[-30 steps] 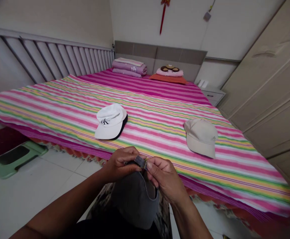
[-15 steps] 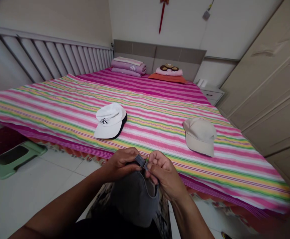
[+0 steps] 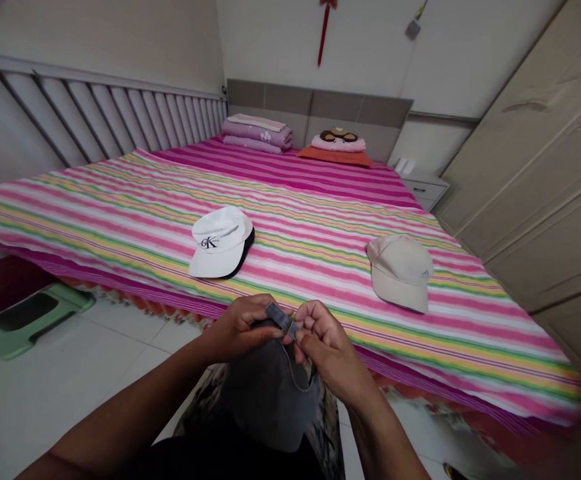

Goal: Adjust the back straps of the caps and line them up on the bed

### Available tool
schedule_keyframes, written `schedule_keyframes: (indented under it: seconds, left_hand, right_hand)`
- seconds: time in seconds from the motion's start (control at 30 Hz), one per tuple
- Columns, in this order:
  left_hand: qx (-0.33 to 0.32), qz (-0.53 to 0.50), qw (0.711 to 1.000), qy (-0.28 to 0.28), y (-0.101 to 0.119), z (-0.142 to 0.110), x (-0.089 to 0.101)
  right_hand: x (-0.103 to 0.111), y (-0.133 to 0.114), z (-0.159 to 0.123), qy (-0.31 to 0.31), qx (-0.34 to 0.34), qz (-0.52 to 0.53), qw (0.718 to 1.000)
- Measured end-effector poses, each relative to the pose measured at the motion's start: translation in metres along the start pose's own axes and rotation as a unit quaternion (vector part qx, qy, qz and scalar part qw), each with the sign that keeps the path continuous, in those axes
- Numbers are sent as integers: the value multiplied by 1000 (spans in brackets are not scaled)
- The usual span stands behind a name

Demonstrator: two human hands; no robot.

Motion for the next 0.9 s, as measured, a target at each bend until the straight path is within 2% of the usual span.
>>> schedule_keyframes:
  seconds: [0.2,0.33,0.43,0.53,0.67,0.8,0.9]
  left_hand:
    - [19,2,999,-40,-1,-1,-3]
    - [26,10,998,-64,-1,0,-2]
    - [36,-47,995,-82,1,0,0]
    - [83,-78,992,-46,3,-1,-2]
    - [222,-95,969,49,1,-3,-7]
    - [259,-142,954,55,0,-3,-10]
    - [274,-192,941,41,0,-2,-10]
  right_hand:
    - [-1,-6,-3,-4,21,-101,995]
    - [0,-7,-7,16,66,-254,965]
    - [-1,-6,-8,18,71,-244,967]
    - [-2,-6,-7,25,63,-197,978]
    - [-4,-6,-6,43,64,-201,977]
    - [-4,-7,-6,49,88,-239,966]
    - [-5,-9,-7,38,115,-330,936]
Point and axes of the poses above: each hand's wrist, its own z-axis towards the middle knuckle, its own x-axis out of the back of the hand, y = z × x, the point moved 2 cm from there along z, towards the middle knuckle, and after that the axes turned 8 degrees about x, right-handed, at the moved point
